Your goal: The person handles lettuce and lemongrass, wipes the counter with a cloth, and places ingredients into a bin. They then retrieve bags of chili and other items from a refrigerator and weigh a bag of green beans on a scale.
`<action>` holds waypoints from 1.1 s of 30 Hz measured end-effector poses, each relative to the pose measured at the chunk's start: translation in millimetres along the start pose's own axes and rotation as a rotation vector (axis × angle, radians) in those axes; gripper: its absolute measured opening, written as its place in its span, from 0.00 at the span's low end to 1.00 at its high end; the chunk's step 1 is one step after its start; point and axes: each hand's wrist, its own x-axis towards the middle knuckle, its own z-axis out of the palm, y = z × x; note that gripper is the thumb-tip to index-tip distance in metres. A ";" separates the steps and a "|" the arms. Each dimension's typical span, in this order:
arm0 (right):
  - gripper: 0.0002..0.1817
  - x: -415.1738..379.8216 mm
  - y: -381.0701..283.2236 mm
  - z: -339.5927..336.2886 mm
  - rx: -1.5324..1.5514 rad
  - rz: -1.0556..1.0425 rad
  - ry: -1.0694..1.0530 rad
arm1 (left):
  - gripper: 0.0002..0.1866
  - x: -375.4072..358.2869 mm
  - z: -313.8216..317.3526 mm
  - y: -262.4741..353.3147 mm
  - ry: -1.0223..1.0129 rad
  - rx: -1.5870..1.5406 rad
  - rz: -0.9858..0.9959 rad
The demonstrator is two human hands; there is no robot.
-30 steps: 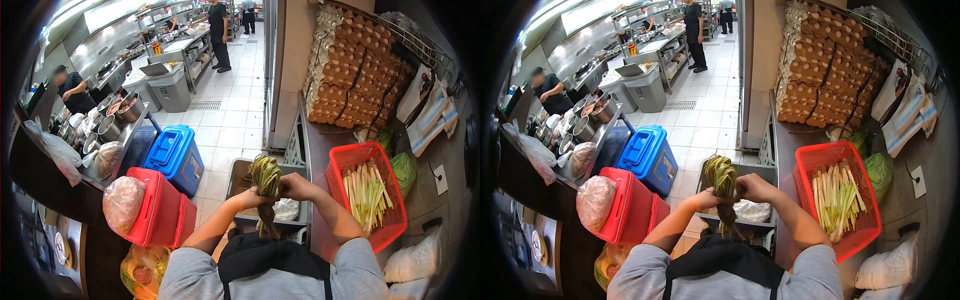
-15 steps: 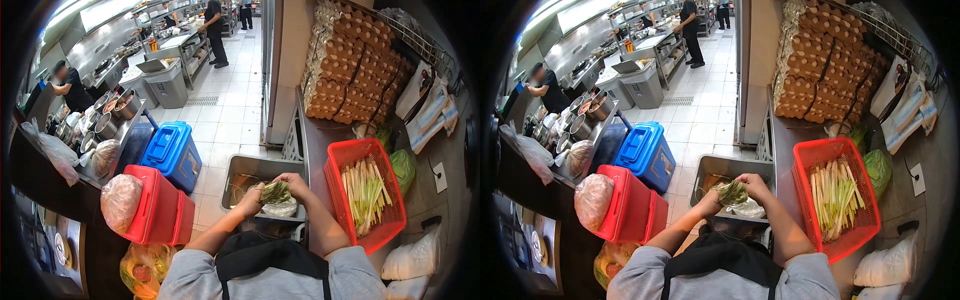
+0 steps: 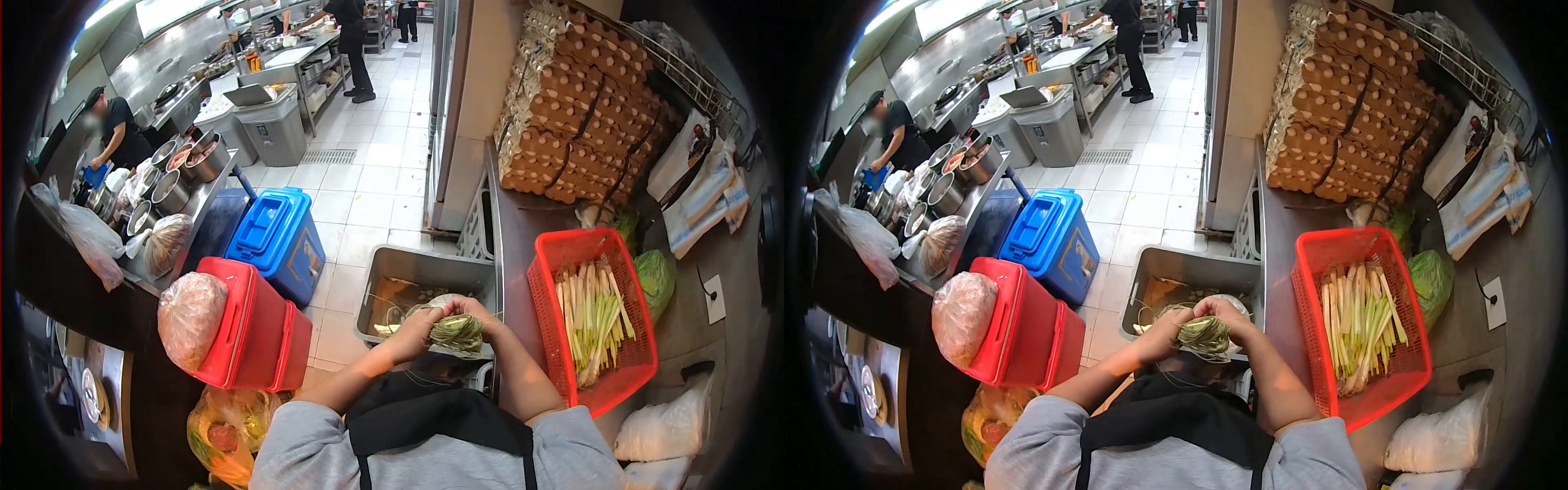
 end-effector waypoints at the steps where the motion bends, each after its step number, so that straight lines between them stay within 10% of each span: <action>1: 0.08 2.0 1.6 -0.1 -0.029 0.008 0.004 | 0.17 -2.2 2.7 -6.4 0.005 0.032 0.000; 11: 0.12 36.6 10.3 3.8 -0.501 -0.095 -0.008 | 0.24 -18.8 7.3 -28.4 -0.010 0.174 0.036; 28: 0.12 84.3 12.1 34.5 0.263 0.030 -0.102 | 0.14 -38.8 -49.3 -84.0 0.190 -0.221 -0.278; 30: 0.13 92.4 1.1 39.4 0.271 0.074 -0.025 | 0.16 -30.6 -63.6 -107.5 0.110 0.435 0.091; 33: 0.23 128.1 9.0 44.7 -0.224 -0.084 0.159 | 0.11 -2.5 -95.8 -111.5 0.349 -0.603 -0.759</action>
